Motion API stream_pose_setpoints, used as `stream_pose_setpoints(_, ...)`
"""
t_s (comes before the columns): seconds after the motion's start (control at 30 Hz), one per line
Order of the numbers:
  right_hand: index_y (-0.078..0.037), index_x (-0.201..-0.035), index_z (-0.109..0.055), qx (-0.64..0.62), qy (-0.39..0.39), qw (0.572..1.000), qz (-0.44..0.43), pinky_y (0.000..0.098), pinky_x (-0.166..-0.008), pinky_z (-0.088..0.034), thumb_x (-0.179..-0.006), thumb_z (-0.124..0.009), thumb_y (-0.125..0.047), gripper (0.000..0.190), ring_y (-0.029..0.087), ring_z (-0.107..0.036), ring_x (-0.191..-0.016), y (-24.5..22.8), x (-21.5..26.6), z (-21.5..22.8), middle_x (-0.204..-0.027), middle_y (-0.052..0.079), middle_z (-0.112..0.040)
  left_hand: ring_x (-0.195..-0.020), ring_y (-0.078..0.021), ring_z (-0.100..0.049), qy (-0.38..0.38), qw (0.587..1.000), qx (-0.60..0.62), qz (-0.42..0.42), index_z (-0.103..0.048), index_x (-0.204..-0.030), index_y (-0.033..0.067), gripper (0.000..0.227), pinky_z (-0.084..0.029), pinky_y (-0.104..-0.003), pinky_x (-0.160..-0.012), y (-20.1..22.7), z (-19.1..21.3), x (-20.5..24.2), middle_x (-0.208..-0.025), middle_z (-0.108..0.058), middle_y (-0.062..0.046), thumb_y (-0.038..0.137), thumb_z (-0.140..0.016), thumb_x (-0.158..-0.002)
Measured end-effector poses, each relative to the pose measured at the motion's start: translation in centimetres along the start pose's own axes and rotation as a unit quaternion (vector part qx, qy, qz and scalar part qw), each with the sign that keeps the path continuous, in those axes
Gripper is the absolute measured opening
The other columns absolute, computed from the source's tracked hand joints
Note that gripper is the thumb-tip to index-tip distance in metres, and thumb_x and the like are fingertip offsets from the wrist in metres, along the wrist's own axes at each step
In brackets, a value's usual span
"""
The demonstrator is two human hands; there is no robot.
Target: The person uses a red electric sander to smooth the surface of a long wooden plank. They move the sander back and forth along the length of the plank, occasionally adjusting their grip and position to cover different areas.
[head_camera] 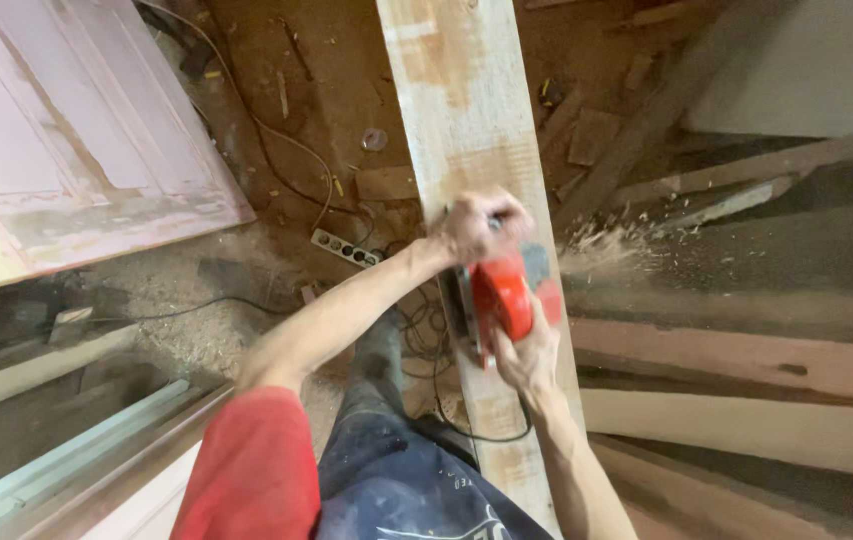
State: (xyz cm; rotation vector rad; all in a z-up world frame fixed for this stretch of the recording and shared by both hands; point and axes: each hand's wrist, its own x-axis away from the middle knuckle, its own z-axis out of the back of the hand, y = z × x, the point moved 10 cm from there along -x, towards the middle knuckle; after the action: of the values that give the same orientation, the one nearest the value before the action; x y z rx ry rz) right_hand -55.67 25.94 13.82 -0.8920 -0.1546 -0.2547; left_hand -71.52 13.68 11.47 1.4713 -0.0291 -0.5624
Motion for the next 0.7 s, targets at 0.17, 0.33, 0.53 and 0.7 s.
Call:
stream_pose_setpoints(0.17,-0.010,-0.133,-0.062,-0.009,0.031,0.996,0.084,0.0419,-0.089,-0.058,-0.087,-0.072,-0.020,0.048,0.035,-0.075,-0.097,-11.3,-21.6,-6.1,-0.105,0.021,-0.075,-0.083,-0.0106,-0.057,0.418,0.899,0.072,0.105,-0.069,-0.103,0.0030,0.028,-0.048,-0.029,-0.078,-5.4,16.8,4.4,-0.095,-0.069,-0.003,0.027,-0.056,-0.109)
stream_pose_setpoints(0.33,-0.007,-0.130,-0.056,-0.080,0.041,0.985,0.150,0.0402,-0.085,-0.062,-0.094,-0.069,-0.033,0.047,0.034,-0.079,-0.091,-20.5,-36.7,-10.5,-0.101,0.018,-0.077,-0.082,-0.0144,-0.068,0.402,0.889,0.056,0.213,-0.074,-0.090,0.0012,0.053,-0.052,-0.030,-0.074,-7.6,18.4,12.4,-0.087,-0.075,-0.006,0.040,-0.043,-0.111)
stream_pose_setpoints(0.53,-0.011,-0.145,-0.049,-0.083,0.053,0.980,0.173,0.0460,-0.087,-0.057,-0.105,-0.057,-0.046,0.054,0.038,-0.075,-0.095,-19.4,-34.3,-10.5,-0.105,0.023,-0.076,-0.067,-0.0141,-0.069,0.433,0.832,0.015,0.346,-0.076,-0.094,0.0008,0.059,-0.053,-0.029,-0.065,-9.3,18.1,20.4,-0.072,-0.072,-0.005,0.045,-0.041,-0.109)
stream_pose_setpoints(0.7,-0.014,-0.153,-0.041,-0.082,-0.052,0.993,0.062,0.0421,-0.088,-0.060,-0.097,-0.057,-0.042,0.065,0.032,-0.076,-0.097,-13.0,-18.5,-8.2,-0.109,0.023,-0.074,-0.063,-0.0143,-0.067,0.414,0.839,-0.017,0.353,-0.076,-0.094,-0.0002,0.058,-0.051,-0.029,-0.060,-8.2,16.0,21.4,-0.069,-0.072,-0.006,0.044,-0.042,-0.108)
